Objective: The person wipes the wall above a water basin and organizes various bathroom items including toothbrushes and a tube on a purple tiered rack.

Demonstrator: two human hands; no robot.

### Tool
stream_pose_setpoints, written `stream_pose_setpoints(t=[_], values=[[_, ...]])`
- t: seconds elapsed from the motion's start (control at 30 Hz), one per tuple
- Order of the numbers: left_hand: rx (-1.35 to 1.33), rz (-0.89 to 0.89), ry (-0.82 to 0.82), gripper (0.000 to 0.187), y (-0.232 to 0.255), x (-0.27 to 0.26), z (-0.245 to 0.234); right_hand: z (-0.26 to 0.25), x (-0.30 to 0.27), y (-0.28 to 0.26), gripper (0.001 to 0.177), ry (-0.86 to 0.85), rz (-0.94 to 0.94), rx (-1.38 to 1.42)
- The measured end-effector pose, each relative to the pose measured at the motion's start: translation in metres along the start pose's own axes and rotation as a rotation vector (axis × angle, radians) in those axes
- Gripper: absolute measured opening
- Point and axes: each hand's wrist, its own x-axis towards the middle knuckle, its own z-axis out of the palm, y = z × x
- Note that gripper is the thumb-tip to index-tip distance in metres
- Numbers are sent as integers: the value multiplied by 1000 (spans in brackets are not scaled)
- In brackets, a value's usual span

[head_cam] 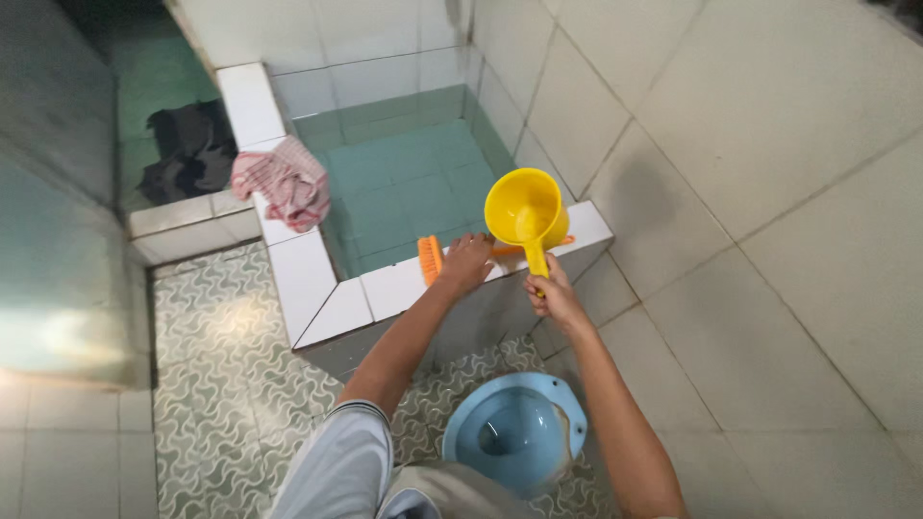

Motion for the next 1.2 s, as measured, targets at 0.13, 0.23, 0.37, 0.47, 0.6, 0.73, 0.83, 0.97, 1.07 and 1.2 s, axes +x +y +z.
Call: stream_pose_setpoints(t=[0.13,0.23,0.37,0.47,0.6,0.73,0.83,0.97,1.07,1.2], values=[[44,124,399,52,-37,-34,-38,47,32,-15,30,-89,-18,-59],[84,-9,438,42,-81,-62,-74,91,69,-15,28,-183,-18,-122],[64,-230,454,33,-156,-101,-107,161,115,-5,37,-242,45,-315],[-26,-366,452,27,-214,-119,-117,198,160,14,34,-227,22,-577],[-164,-433,478,22,-282,-141,-125,228,246,66,36,-177,-93,-996],[-142,-467,409,26,-342,-159,-147,250,306,104,37,-163,-171,-1342],[-167,-486,347,34,-375,-178,-160,260,324,123,41,-169,125,-1545],[-178,-457,305,34,-417,-208,-164,267,327,154,35,-237,282,-1715],[-189,-402,287,31,-447,-227,-156,288,328,161,31,-372,429,-1628],[-248,-300,290,31,-469,-237,-152,302,322,161,17,-158,533,-893]])
